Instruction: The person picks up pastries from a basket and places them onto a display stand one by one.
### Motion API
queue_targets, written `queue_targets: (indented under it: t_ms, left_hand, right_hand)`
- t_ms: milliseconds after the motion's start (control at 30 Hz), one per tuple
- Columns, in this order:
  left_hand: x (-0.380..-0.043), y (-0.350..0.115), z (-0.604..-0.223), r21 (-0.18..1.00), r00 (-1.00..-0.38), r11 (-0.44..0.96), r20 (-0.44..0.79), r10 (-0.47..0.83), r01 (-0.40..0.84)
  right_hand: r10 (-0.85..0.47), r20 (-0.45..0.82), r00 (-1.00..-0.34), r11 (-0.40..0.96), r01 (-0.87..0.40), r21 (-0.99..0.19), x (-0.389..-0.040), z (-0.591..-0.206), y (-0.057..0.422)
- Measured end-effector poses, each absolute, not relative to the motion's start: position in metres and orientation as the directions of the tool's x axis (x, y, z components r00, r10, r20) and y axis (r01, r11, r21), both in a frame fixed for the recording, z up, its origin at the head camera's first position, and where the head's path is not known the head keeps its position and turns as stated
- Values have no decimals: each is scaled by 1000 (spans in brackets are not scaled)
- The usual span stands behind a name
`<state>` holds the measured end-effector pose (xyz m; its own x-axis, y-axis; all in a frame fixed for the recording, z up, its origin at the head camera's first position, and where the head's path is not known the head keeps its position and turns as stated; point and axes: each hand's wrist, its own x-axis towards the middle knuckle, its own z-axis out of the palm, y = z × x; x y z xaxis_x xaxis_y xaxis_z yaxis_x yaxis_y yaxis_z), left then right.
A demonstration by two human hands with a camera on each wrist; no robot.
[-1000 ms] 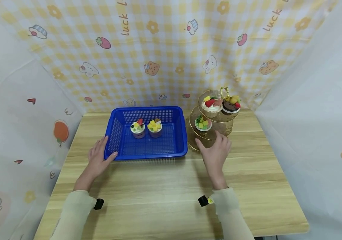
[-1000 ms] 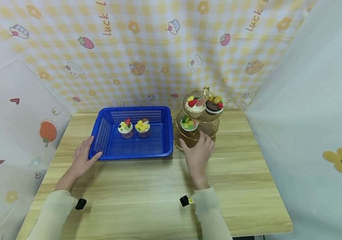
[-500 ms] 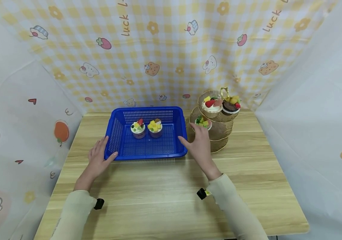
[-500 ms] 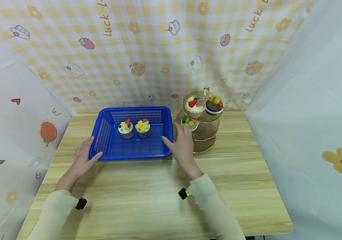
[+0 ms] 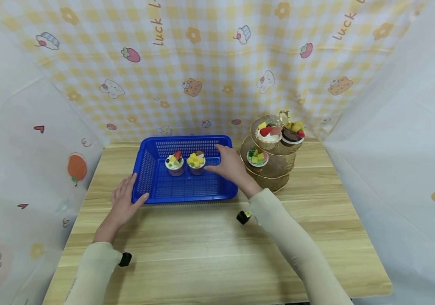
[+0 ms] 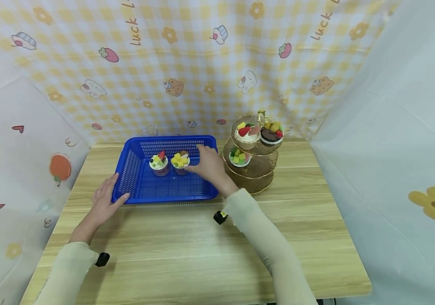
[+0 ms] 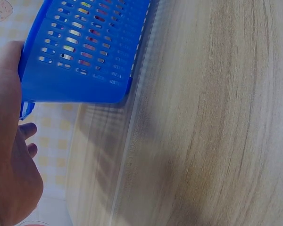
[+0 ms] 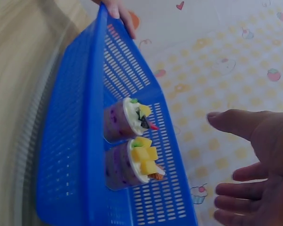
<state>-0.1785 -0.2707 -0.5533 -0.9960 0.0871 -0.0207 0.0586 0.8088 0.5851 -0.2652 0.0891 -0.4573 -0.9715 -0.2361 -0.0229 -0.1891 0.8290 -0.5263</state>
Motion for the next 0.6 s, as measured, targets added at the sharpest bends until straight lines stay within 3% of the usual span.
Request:
queue_targets:
  t_ms: [333,600]
  left_hand:
    - [-179,-271,-554,581,-996,812,-9,83,63]
    - [-180,-270,-556,579,-996,813,-13,85,61]
  right_hand:
    - [-258,-233,-938,864,-116,-490,-314,-469,64]
    - [-270,-327,-906,830,-46,-556,-330,-481,59]
